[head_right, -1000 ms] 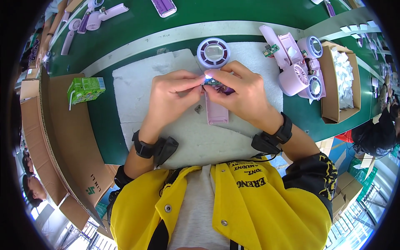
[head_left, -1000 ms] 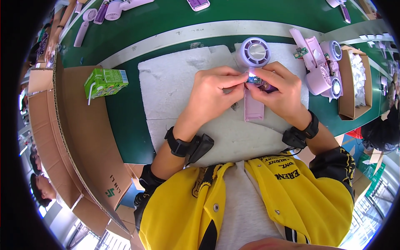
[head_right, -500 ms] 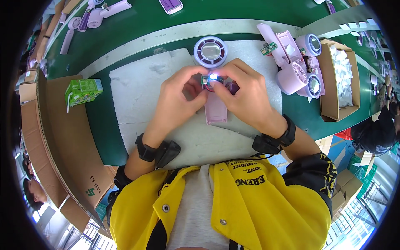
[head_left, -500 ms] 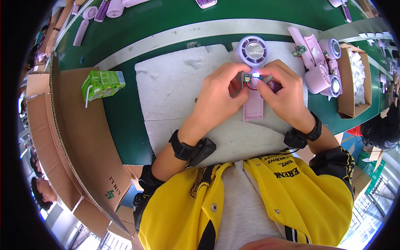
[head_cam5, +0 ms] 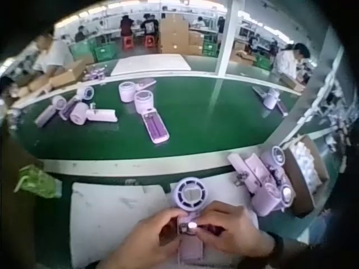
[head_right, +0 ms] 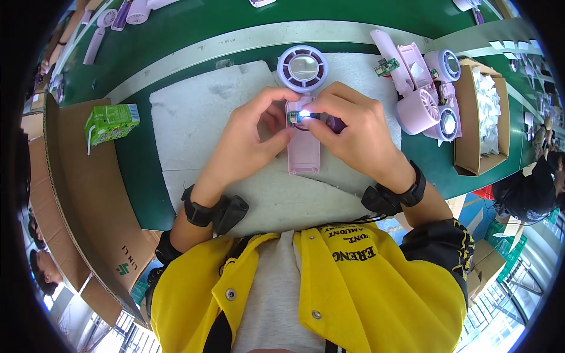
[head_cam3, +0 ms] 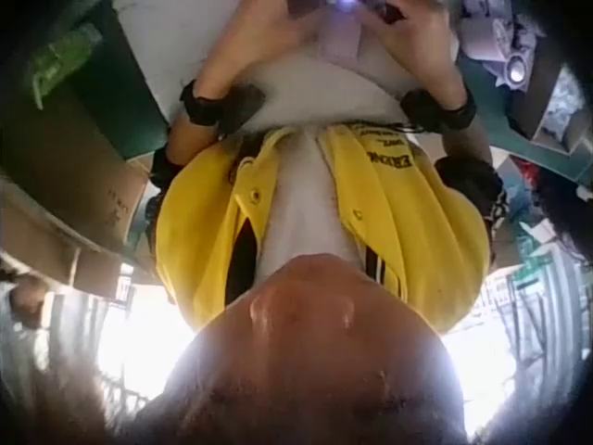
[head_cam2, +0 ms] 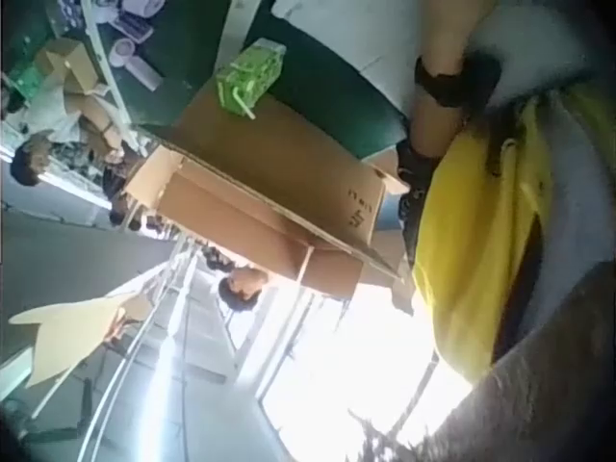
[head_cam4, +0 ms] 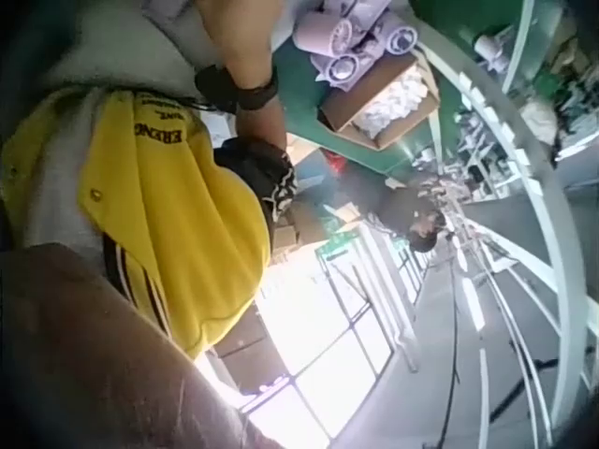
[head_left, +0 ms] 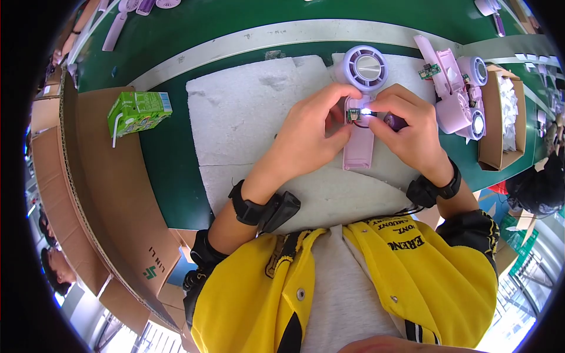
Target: Assembling small handheld portable fans by installing PCBs and batteries into the plastic housings.
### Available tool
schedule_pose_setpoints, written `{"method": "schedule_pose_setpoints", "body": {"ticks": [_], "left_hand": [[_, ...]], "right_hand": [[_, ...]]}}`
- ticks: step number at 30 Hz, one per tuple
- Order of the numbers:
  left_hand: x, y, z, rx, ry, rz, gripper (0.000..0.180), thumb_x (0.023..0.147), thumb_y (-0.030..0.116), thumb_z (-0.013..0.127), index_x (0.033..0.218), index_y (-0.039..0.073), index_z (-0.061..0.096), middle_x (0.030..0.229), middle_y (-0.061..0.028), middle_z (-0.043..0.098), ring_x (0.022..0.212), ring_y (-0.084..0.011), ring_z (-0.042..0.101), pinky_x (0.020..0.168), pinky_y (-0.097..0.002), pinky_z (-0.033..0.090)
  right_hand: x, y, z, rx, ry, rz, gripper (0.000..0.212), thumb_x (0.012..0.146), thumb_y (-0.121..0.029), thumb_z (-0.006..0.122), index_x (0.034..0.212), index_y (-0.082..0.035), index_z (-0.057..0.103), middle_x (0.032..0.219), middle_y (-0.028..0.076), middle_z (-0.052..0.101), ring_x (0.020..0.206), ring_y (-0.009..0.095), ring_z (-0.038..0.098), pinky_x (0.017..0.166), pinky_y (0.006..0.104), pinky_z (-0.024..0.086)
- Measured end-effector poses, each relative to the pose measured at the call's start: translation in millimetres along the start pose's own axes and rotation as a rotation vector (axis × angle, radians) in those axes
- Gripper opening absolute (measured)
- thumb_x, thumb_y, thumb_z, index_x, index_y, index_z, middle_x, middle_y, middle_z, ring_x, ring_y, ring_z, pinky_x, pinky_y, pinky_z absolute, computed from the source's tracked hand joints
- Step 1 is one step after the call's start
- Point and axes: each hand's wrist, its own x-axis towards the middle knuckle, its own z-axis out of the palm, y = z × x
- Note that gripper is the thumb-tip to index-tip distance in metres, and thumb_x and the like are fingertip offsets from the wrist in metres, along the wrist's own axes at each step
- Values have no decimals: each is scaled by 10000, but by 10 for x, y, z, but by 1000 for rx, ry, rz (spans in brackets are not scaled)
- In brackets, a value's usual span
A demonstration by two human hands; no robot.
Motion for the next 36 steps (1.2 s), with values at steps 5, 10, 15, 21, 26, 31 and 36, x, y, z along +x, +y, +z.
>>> {"method": "schedule_pose_setpoints", "body": {"ticks": [5, 10, 15, 21, 26, 31, 36], "left_hand": [[9, 14, 26, 6, 18, -28, 421, 742, -33, 670, 1134, 78, 561, 843, -101, 619, 677, -216, 604, 639, -320, 507], [13, 14, 36, 19, 28, -43, 421, 746, -28, 669, 1139, 78, 563, 839, -99, 619, 681, -213, 605, 640, -324, 507], [0, -29, 11, -50, 11, -19, 399, 759, -27, 661, 1136, 72, 574, 836, -97, 632, 668, -205, 605, 628, -321, 505], [48, -73, 39, -128, 46, -53, 312, 789, -43, 633, 1084, 54, 657, 867, -103, 671, 657, -210, 625, 605, -318, 504], [92, -21, -36, 60, 30, 133, 271, 801, -54, 618, 1019, 64, 728, 901, -112, 691, 670, -237, 649, 604, -318, 510], [47, -36, -49, 89, -7, 100, 295, 791, -50, 626, 1032, 78, 739, 952, -130, 681, 725, -266, 663, 640, -319, 522], [18, 8, -92, 11, -36, 100, 351, 761, -56, 636, 1068, 85, 732, 1010, -126, 661, 785, -268, 668, 675, -319, 531]], "right_hand": [[-9, -56, 10, -106, 20, -46, 216, 707, 7, 759, 910, -16, 691, 880, 85, 667, 617, 186, 622, 544, 265, 493], [-28, -62, 32, -191, 33, -104, 199, 719, -1, 752, 910, -23, 701, 882, 82, 665, 579, 204, 619, 518, 277, 501], [-32, -97, 21, -330, 11, -159, 180, 735, -13, 745, 910, -31, 708, 857, 68, 658, 559, 208, 614, 484, 283, 492], [3, -63, 48, -242, 48, -111, 174, 739, -49, 762, 895, -25, 686, 828, 65, 651, 529, 172, 581, 482, 268, 463], [47, -24, 8, -39, -55, 191, 222, 738, -71, 779, 867, -17, 605, 782, 75, 646, 536, 144, 557, 519, 251, 446], [176, -144, -204, 208, -418, 474, 278, 734, -67, 787, 842, -25, 534, 746, 87, 642, 598, 169, 589, 592, 254, 458], [114, -163, -357, 125, -619, 329, 251, 729, -46, 779, 873, -30, 575, 799, 86, 659, 702, 214, 627, 666, 296, 483]]}}
